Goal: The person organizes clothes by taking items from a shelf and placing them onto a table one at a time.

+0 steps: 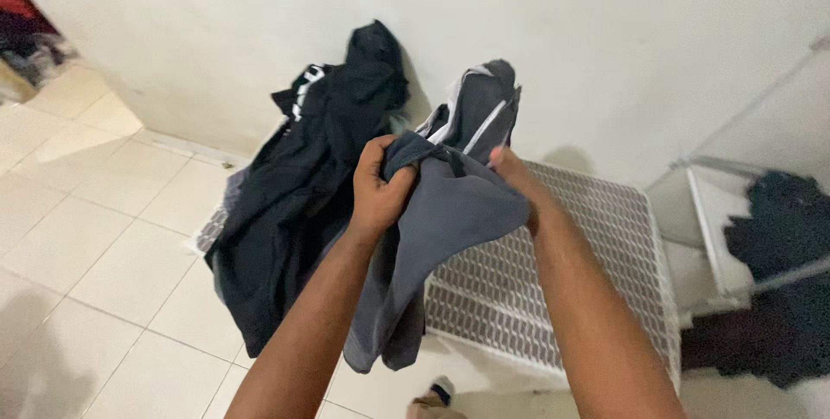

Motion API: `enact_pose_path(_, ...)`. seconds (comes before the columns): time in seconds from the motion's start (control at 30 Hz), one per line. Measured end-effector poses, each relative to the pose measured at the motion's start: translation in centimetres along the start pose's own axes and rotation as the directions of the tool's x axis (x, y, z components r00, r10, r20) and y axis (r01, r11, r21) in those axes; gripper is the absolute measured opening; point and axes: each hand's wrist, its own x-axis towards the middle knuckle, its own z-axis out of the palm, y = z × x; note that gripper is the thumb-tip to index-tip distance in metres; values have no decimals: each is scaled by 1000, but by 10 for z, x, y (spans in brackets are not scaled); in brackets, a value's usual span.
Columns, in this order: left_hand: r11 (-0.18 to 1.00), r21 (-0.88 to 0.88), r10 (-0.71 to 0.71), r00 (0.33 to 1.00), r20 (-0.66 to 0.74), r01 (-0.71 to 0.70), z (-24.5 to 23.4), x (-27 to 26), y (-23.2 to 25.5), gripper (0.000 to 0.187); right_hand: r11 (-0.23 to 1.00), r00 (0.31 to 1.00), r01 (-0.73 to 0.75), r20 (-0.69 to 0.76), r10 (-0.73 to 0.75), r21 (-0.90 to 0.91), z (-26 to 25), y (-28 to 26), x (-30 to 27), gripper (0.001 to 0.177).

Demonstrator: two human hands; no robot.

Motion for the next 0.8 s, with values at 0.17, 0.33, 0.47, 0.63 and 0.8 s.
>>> enact_pose_path(0.17,969,150,-208,977,54,198,-35,44,-15,29,956,907,278,354,-229,-93,43,12,60,121)
enact_pose_path(0.33,954,237,-205,977,57,186,-67,86,-45,38,915,880,352,401,-253,-195,82,-4,125,110)
enact_pose_path(0.47,930,337,-158,987,9,146,-86,127,-61,39,822,871,412,433,-230,-392,104,-29,176,105)
enact_pose_path(0.63,872,469,-110,990,-87,138,-107,185,-42,39,800,752,560,536,-383,-214,129,-58,231,102)
enact_pose_path(0.8,785,595,-144,985,-95,172,-126,234,-48,41,784,756,583,496,-427,-214,151,-72,268,100)
